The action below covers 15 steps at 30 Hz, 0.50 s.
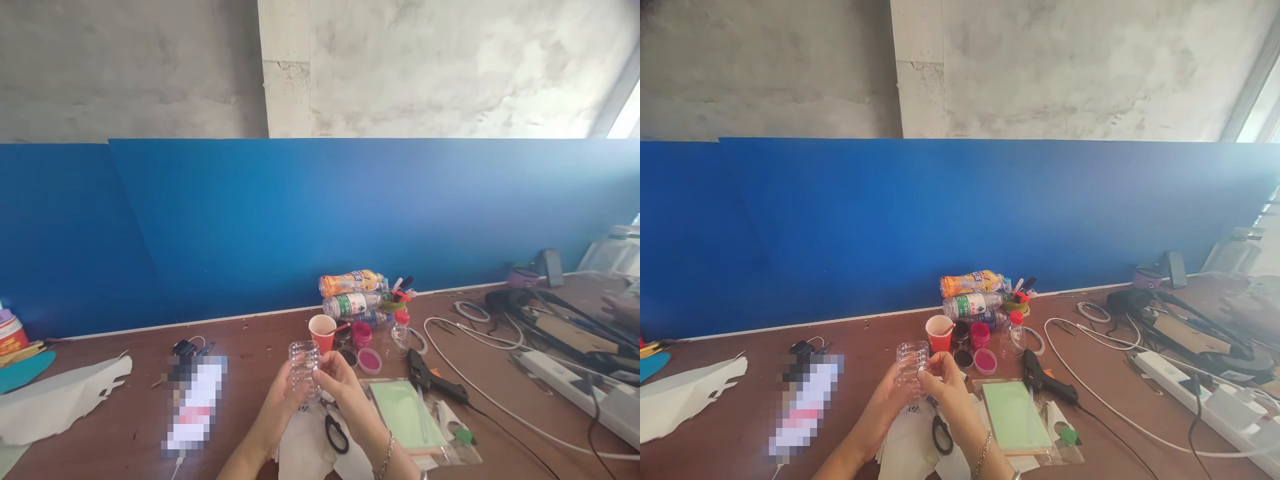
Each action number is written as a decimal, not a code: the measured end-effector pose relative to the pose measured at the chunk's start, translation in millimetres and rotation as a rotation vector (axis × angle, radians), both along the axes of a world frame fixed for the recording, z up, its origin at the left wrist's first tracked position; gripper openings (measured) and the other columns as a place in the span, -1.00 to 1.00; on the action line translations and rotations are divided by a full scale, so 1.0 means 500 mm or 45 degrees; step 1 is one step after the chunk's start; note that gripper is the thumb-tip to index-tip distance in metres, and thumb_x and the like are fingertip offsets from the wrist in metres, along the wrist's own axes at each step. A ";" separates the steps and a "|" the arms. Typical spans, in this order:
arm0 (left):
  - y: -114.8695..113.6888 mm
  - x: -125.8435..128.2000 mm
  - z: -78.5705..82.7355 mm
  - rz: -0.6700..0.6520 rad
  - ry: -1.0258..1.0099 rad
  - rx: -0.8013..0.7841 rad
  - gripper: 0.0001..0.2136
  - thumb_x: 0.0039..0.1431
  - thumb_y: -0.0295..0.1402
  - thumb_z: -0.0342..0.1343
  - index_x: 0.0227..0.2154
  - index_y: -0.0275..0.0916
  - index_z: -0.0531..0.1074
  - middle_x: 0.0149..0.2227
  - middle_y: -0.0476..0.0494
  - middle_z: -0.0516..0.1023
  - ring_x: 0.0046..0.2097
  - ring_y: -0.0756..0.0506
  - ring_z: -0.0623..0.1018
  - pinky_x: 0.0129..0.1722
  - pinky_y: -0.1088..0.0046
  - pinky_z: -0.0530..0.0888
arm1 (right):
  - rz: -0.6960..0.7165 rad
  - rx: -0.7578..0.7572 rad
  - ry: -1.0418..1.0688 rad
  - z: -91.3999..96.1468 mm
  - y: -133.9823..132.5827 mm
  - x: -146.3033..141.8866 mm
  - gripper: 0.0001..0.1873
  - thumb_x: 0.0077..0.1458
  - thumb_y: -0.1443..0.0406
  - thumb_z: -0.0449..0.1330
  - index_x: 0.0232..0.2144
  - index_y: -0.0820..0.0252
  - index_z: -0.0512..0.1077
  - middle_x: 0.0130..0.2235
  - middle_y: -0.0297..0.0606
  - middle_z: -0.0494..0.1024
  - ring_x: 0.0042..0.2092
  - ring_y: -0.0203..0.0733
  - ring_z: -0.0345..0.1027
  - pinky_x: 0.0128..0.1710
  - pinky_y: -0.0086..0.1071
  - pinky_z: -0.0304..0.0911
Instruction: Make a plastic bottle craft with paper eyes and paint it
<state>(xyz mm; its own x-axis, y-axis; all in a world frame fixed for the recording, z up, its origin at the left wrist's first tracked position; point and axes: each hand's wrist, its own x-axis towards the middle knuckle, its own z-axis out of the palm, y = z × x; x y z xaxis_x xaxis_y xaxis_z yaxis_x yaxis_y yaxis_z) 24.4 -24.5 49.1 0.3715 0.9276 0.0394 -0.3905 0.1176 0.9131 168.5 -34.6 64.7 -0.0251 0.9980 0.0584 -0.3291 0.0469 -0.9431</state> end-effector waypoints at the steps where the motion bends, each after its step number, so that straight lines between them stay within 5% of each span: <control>1: -0.001 0.000 0.001 -0.004 0.002 0.007 -0.41 -0.03 -0.15 0.26 0.08 -0.14 0.27 0.08 -0.33 0.44 0.11 -0.31 0.40 0.09 0.09 0.28 | -0.007 0.005 -0.004 -0.003 0.001 0.000 -0.69 -0.13 0.16 0.33 -0.39 0.12 0.30 -0.38 -0.39 0.40 -0.30 -0.23 0.26 -0.28 -0.39 0.15; 15: -0.001 0.000 0.013 -0.032 -0.017 0.055 -0.37 -0.09 -0.14 0.30 0.07 -0.17 0.27 0.11 -0.36 0.40 0.13 -0.34 0.38 0.11 0.06 0.27 | 0.057 0.043 0.040 -0.014 0.004 0.003 -0.76 -0.04 0.21 0.27 -0.33 0.12 0.31 -0.31 -0.32 0.42 -0.23 -0.20 0.26 -0.21 -0.34 0.14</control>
